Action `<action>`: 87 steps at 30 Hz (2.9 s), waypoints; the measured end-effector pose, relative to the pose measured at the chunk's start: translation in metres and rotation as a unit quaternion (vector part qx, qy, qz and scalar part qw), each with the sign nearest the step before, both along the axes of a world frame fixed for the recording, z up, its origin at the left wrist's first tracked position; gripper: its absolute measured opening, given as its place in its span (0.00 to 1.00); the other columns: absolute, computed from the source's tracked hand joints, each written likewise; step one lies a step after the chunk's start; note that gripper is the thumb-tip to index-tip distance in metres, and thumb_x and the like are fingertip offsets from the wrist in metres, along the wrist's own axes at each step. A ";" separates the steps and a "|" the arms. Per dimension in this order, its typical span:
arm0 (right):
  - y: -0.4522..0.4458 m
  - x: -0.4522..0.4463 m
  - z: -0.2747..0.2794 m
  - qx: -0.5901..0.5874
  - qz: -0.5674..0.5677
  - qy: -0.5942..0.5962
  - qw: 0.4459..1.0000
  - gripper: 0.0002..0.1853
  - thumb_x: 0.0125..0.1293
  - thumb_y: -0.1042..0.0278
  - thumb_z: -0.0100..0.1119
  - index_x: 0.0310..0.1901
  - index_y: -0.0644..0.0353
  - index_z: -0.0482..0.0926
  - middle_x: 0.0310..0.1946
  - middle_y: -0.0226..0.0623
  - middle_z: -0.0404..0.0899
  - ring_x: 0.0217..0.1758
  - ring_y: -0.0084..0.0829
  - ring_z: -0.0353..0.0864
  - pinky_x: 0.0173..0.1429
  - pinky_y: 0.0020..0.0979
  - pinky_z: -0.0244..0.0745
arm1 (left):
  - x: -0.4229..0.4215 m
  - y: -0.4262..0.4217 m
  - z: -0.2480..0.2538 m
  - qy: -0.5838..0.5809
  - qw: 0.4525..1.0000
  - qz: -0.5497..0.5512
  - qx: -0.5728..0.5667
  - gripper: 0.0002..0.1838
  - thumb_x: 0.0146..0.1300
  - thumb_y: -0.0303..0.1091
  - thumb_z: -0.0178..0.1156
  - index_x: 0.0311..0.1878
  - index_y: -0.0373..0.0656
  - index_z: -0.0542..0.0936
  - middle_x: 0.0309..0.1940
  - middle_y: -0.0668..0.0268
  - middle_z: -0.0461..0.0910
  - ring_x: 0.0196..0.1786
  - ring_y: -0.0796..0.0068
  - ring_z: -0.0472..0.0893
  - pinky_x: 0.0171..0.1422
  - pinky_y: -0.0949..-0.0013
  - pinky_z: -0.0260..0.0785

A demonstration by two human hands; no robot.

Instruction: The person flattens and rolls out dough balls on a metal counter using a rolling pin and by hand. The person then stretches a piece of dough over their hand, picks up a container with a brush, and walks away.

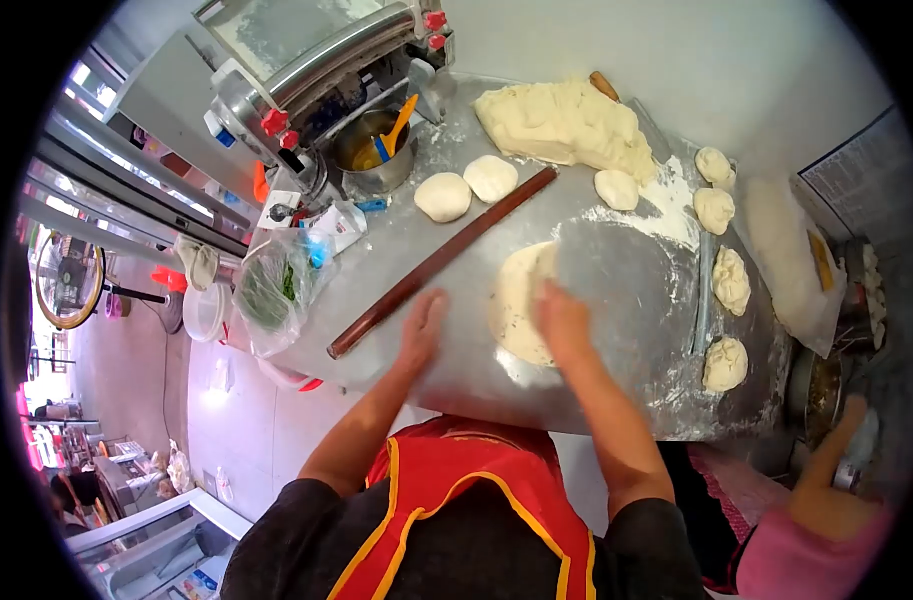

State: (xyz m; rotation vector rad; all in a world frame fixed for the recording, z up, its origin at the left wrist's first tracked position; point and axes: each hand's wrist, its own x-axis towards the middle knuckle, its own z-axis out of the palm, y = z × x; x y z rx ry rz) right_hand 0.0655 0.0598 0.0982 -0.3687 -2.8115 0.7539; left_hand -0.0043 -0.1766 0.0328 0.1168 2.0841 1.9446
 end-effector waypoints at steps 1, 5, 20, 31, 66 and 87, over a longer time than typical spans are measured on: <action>-0.033 0.001 0.011 0.044 0.046 -0.011 0.998 0.09 0.67 0.65 0.52 0.41 0.59 0.78 0.34 0.49 0.81 0.35 0.52 0.81 0.37 0.44 0.76 | 0.006 0.019 -0.001 -0.207 0.961 0.015 0.183 0.23 0.73 0.39 0.53 0.65 0.37 0.71 0.63 0.53 0.73 0.66 0.56 0.72 0.75 0.58 0.58; -0.113 0.020 0.058 -0.145 0.226 -0.003 0.963 0.07 0.67 0.66 0.55 0.35 0.59 0.71 0.34 0.45 0.79 0.39 0.49 0.80 0.42 0.46 0.74 | 0.009 0.039 0.065 -0.009 0.954 -0.203 -0.222 0.20 0.66 0.41 0.54 0.58 0.44 0.76 0.51 0.58 0.79 0.56 0.61 0.78 0.60 0.57 0.69; 0.191 0.021 -0.042 -0.094 -0.118 0.083 0.985 0.22 0.65 0.70 0.62 0.60 0.61 0.73 0.52 0.52 0.78 0.53 0.49 0.79 0.59 0.42 0.74 | -0.246 0.250 0.153 0.100 0.992 0.047 0.068 0.27 0.67 0.41 0.57 0.64 0.37 0.70 0.59 0.54 0.73 0.63 0.57 0.72 0.65 0.61 0.63; 0.241 -0.164 -0.095 0.147 -0.053 0.051 0.986 0.29 0.60 0.49 0.64 0.64 0.41 0.73 0.70 0.40 0.61 0.71 0.53 0.58 0.72 0.51 0.58 | -0.097 0.227 0.013 0.078 0.991 -0.065 -0.082 0.22 0.70 0.31 0.56 0.66 0.36 0.71 0.62 0.54 0.76 0.63 0.65 0.77 0.65 0.67 0.69; 0.075 0.066 -0.084 -0.450 -0.129 -0.023 0.884 0.19 0.63 0.75 0.59 0.57 0.64 0.75 0.47 0.39 0.81 0.46 0.28 0.81 0.50 0.30 0.76 | 0.028 0.146 0.021 -0.063 0.955 -0.222 -0.184 0.18 0.58 0.40 0.68 0.45 0.36 0.82 0.32 0.55 0.83 0.35 0.61 0.81 0.43 0.62 0.72; 0.052 0.028 -0.059 -0.075 0.036 0.090 0.992 0.28 0.71 0.63 0.48 0.70 0.63 0.62 0.68 0.52 0.65 0.72 0.51 0.62 0.75 0.53 0.53 | 0.031 0.159 -0.029 0.318 0.871 -0.203 -0.315 0.35 0.67 0.41 0.52 0.74 0.36 0.58 0.75 0.48 0.56 0.78 0.50 0.53 0.80 0.49 0.44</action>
